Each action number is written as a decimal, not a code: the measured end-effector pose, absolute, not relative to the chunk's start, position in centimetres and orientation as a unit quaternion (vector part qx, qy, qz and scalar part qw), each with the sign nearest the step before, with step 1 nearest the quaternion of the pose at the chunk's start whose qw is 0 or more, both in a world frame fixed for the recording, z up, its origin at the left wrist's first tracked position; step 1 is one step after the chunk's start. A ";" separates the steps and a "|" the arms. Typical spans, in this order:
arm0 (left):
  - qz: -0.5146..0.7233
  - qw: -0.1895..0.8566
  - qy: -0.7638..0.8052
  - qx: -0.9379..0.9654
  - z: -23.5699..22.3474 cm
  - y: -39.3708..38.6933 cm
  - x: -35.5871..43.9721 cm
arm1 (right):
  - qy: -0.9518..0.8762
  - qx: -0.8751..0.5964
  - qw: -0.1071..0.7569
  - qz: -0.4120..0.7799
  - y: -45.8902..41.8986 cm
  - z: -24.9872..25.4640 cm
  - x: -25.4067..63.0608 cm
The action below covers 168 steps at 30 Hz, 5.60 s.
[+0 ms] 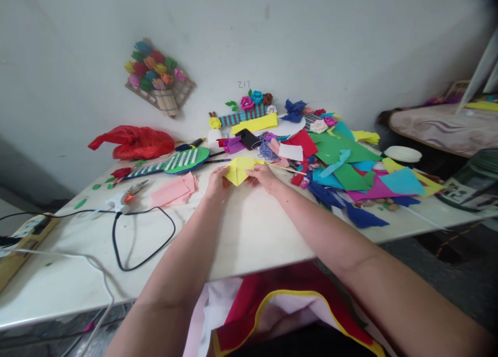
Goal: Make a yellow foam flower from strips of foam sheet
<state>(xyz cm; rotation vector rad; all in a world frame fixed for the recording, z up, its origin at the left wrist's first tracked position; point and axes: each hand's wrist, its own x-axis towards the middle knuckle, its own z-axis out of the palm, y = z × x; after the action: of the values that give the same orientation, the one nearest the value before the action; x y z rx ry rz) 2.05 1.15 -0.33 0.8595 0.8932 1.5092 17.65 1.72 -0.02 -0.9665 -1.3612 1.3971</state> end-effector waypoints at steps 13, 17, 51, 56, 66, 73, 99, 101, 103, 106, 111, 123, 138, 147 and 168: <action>0.548 0.604 0.398 0.421 -0.2 0.9 0.9 | -0.603 -0.380 0.422 0.561 2.8 -0.7 18.7; 0.527 0.608 0.399 0.439 -0.3 0.9 0.9 | -0.585 -0.385 0.447 0.556 2.9 -0.9 18.6; 0.505 0.594 0.425 0.461 -0.2 0.6 1.1 | -0.602 -0.348 0.457 0.555 3.9 -1.5 19.0; 0.499 0.597 0.415 0.471 -0.3 0.7 1.0 | -0.598 -0.344 0.458 0.561 3.7 -1.4 19.0; 0.493 0.599 0.419 0.472 -0.3 0.6 1.0 | -0.591 -0.341 0.464 0.566 3.8 -1.5 18.8; 0.491 0.597 0.419 0.477 -0.3 0.6 1.0 | -0.573 -0.347 0.465 0.579 3.3 -1.0 19.0; 0.511 0.609 0.400 0.456 -0.1 0.4 1.0 | -0.530 -0.354 0.480 0.602 3.7 -1.2 18.8; 0.514 0.609 0.396 0.456 -0.2 0.4 0.9 | -0.533 -0.356 0.478 0.600 3.7 -1.2 18.8; 0.517 0.609 0.392 0.455 -0.4 0.5 0.8 | -0.536 -0.363 0.477 0.595 3.7 -1.2 18.8; 0.519 0.609 0.387 0.457 -0.5 0.6 0.7 | -0.539 -0.374 0.471 0.590 3.5 -1.0 18.8; 0.526 0.606 0.390 0.452 -0.3 0.4 0.8 | -0.544 -0.369 0.473 0.587 3.2 -0.8 18.8; 0.520 0.603 0.387 0.465 -0.4 0.5 0.9 | -0.556 -0.341 0.487 0.581 2.7 -0.6 18.9; 0.521 0.577 0.391 0.492 -0.5 0.4 1.1 | -0.540 -0.348 0.489 0.590 2.8 -0.7 18.5; 0.527 0.526 0.401 0.534 -0.5 0.3 1.1 | -0.546 -0.406 0.460 0.570 2.8 -0.7 18.7; 0.530 0.502 0.413 0.545 -0.3 0.1 1.2 | -0.540 -0.397 0.463 0.579 2.6 -0.5 18.8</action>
<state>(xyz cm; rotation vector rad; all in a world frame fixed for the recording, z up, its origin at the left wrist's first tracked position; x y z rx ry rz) 1.16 0.12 -0.27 1.3173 0.9972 1.2803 18.80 2.64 -0.53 -0.9766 -1.3281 1.4237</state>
